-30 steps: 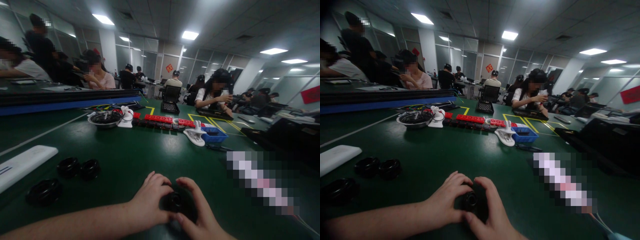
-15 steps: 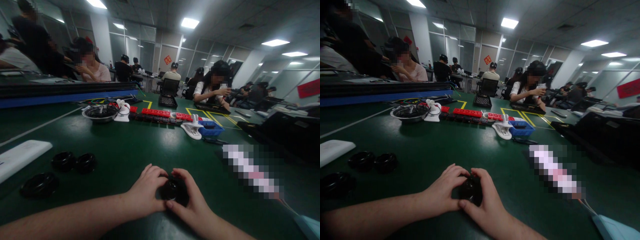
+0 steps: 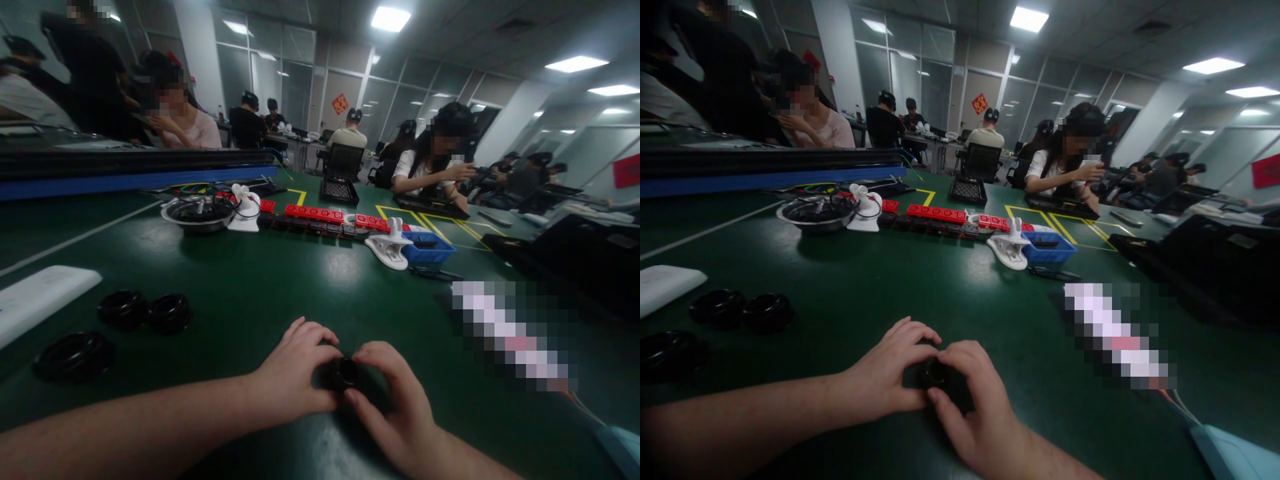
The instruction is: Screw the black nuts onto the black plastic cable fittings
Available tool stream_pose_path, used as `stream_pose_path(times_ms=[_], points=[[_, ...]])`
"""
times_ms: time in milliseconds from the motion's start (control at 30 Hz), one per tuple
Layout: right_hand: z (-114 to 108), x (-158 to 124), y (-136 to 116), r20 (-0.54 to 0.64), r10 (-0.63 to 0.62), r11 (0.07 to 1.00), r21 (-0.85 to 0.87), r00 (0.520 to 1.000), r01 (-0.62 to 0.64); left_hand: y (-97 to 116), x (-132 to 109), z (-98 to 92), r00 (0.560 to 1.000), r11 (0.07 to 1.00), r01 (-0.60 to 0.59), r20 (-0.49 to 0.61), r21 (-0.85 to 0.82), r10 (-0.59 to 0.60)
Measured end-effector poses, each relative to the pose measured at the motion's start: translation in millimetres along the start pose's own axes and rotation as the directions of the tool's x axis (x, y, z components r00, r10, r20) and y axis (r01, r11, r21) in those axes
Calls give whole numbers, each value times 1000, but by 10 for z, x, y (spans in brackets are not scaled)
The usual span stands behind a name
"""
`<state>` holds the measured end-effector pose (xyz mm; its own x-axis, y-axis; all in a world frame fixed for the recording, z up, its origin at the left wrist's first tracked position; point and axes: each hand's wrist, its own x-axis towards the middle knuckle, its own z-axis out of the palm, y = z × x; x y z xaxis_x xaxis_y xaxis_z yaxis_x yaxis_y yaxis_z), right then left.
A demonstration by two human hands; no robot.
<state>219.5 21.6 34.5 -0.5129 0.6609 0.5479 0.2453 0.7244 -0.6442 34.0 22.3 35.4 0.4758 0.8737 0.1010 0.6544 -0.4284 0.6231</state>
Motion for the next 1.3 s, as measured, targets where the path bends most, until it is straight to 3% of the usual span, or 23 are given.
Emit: stream_pose_path(times_ms=[133, 233, 433, 700, 933, 1000, 1133, 1300], points=[[19, 14, 46, -52, 121, 986, -108, 991, -126, 5, -7, 3, 1000, 1000, -10, -17, 19, 11], [16, 68, 22, 75, 186, 975, -140, 980, -174, 7, -10, 9, 1000, 999, -19, -20, 39, 20], [-5, 83, -50, 150, 110, 992, -73, 983, -100, 2, -13, 14, 999, 998, -45, -26, 52, 46], [18, 89, 11, 221, 203, 978, -86, 954, -188, -3, -15, 6, 999, 997, -52, -10, 65, 53], [-8, 54, -80, 306, 115, 991, -98, 945, -88, -10, -5, 15, 999, 999, -31, -23, 37, 32], [-19, 34, -79, 284, 100, 993, -82, 954, -80, -14, -5, 15, 999, 999, -36, -21, 32, 37], [-24, 22, -34, 61, 62, 992, -116, 996, -55, -16, -7, 13, 999, 999, -34, -3, 33, 34], [11, 66, -16, 177, 153, 981, -145, 972, -128, 3, -5, 2, 999, 997, -34, 11, 69, 33]])
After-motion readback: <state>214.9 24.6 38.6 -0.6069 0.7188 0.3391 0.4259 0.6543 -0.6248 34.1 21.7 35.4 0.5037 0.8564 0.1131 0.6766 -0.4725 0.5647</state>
